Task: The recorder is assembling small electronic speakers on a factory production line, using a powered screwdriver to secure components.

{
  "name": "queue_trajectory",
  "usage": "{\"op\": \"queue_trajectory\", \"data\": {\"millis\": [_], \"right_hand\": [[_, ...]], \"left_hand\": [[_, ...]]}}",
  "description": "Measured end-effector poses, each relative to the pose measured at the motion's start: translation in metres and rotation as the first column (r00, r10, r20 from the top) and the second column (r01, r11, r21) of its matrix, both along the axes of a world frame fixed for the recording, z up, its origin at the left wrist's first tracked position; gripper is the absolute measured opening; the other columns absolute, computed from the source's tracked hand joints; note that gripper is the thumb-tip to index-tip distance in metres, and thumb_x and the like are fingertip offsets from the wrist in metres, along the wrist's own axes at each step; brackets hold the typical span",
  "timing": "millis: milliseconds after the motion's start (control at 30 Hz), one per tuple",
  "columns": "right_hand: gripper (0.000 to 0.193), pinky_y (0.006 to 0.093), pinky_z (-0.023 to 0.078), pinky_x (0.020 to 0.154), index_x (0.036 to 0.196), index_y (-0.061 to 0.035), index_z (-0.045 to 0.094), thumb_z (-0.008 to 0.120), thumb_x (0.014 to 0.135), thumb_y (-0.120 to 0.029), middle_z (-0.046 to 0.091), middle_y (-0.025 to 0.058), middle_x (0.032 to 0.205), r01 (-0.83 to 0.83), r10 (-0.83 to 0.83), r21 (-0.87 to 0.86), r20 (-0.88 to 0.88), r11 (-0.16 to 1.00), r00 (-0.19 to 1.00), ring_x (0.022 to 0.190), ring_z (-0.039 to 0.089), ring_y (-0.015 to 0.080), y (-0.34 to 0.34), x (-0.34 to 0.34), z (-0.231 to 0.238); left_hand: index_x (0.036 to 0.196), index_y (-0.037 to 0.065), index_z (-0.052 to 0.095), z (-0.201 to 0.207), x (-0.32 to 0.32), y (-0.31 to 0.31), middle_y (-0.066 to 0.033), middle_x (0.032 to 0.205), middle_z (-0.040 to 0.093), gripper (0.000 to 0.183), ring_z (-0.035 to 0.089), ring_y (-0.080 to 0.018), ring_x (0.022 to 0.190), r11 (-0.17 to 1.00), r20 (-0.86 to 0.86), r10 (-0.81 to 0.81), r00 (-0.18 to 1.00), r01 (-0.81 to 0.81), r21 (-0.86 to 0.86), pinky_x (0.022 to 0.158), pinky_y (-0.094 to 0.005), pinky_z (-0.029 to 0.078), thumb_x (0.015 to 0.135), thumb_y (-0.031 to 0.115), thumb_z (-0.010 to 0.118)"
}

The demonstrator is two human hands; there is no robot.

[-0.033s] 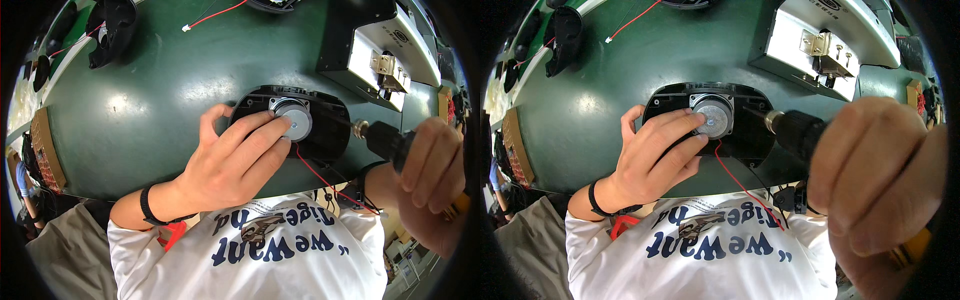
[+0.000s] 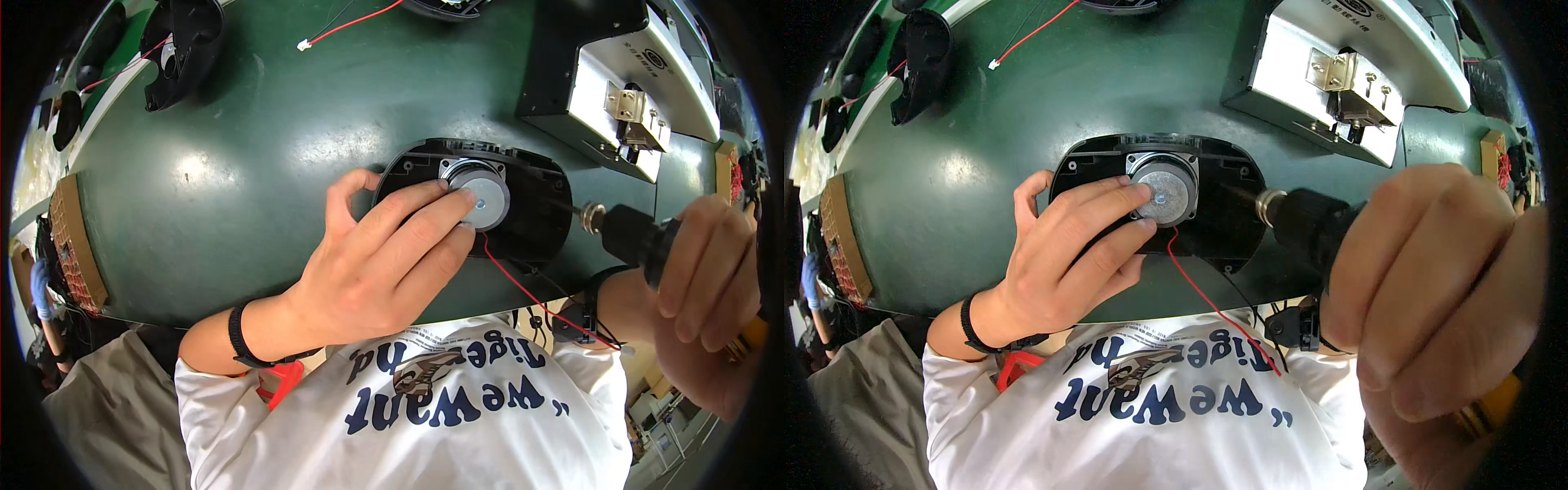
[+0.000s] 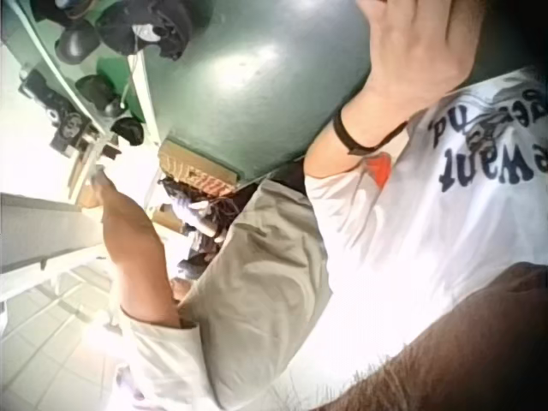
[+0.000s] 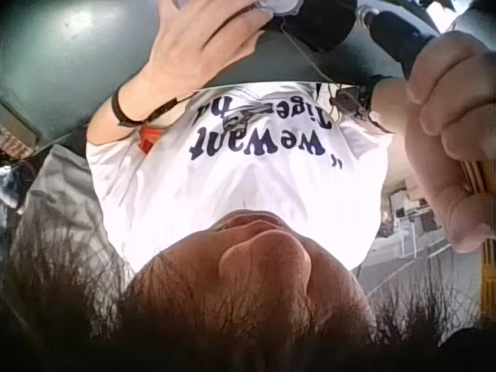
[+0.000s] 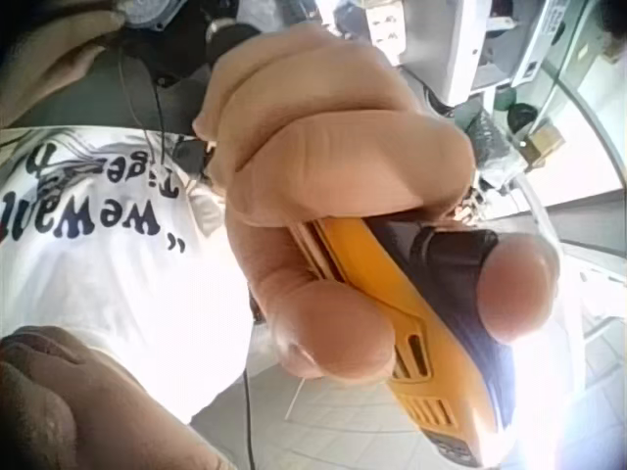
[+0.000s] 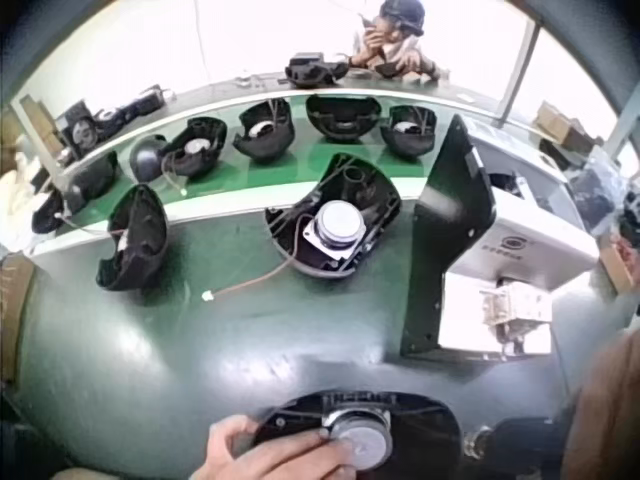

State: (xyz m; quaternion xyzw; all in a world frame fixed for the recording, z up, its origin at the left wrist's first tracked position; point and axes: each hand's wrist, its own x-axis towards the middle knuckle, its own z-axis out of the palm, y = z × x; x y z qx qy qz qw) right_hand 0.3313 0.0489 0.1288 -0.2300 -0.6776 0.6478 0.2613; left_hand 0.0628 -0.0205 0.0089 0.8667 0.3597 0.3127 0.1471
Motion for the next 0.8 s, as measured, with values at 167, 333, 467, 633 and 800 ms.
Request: {"op": "queue_trajectory", "data": {"millis": [167, 333, 467, 633, 800], "right_hand": [[0.037, 0.0358, 0.053, 0.059, 0.075, -0.0091, 0.059, 0.051, 0.107, -0.026, 0.066, 0.0105, 0.074, 0.134, -0.126, -0.017, 0.234, 0.991, 0.964, 0.066, 0.063, 0.0235, 0.01, -0.034, 0.02], [0.031, 0.0358, 0.053, 0.059, 0.083, -0.0093, 0.055, 0.05, 0.107, -0.027, 0.065, 0.0106, 0.076, 0.105, -0.103, 0.002, 0.175, 0.995, 0.979, 0.066, 0.062, 0.0233, 0.02, -0.094, 0.0], [0.026, 0.0358, 0.053, 0.059, 0.089, -0.0094, 0.053, 0.05, 0.107, -0.028, 0.064, 0.0107, 0.078, 0.096, -0.099, 0.027, 0.128, 0.995, 0.987, 0.066, 0.062, 0.0231, 0.021, -0.093, -0.002], [0.023, 0.0358, 0.053, 0.059, 0.097, -0.0097, 0.049, 0.049, 0.108, -0.03, 0.063, 0.0109, 0.08, 0.095, -0.099, 0.056, 0.066, 0.994, 0.993, 0.067, 0.061, 0.023, 0.012, -0.081, -0.001], [0.022, 0.0358, 0.053, 0.058, 0.105, -0.0099, 0.046, 0.049, 0.108, -0.031, 0.062, 0.011, 0.082, 0.116, -0.117, 0.082, 0.007, 0.99, 0.993, 0.067, 0.061, 0.0228, 0.02, -0.093, -0.006]], "left_hand": [[0.104, 0.004, 0.071, -0.001, -0.006, 0.017, -0.0132, 0.122, 0.068, 0.043, 0.071, -0.0292, 0.104, 1.0, 0.001, 0.012, 1.0, -0.012, 0.017, 0.088, -0.0463, 0.039, 0.062, 0.002, 0.082], [0.103, 0.005, 0.072, -0.013, -0.019, 0.013, -0.0132, 0.122, 0.068, 0.042, 0.07, -0.0288, 0.105, 0.999, 0.001, 0.034, 0.999, -0.034, 0.025, 0.089, -0.0461, 0.039, 0.062, 0.005, 0.084], [0.101, 0.006, 0.073, -0.013, -0.017, 0.012, -0.0112, 0.122, 0.068, 0.042, 0.069, -0.0276, 0.105, 0.999, -0.016, 0.04, 0.999, -0.039, 0.036, 0.09, -0.0456, 0.039, 0.06, 0.006, 0.084], [0.1, 0.008, 0.073, -0.017, -0.017, 0.011, -0.0091, 0.12, 0.069, 0.041, 0.069, -0.0268, 0.104, 0.995, -0.015, 0.068, 0.998, -0.067, 0.069, 0.089, -0.0457, 0.039, 0.061, 0.007, 0.084], [0.1, 0.008, 0.074, -0.016, -0.017, 0.012, -0.0087, 0.119, 0.07, 0.041, 0.069, -0.0265, 0.103, 0.995, -0.021, 0.062, 0.998, -0.06, 0.082, 0.088, -0.0456, 0.039, 0.06, 0.007, 0.084]]}}
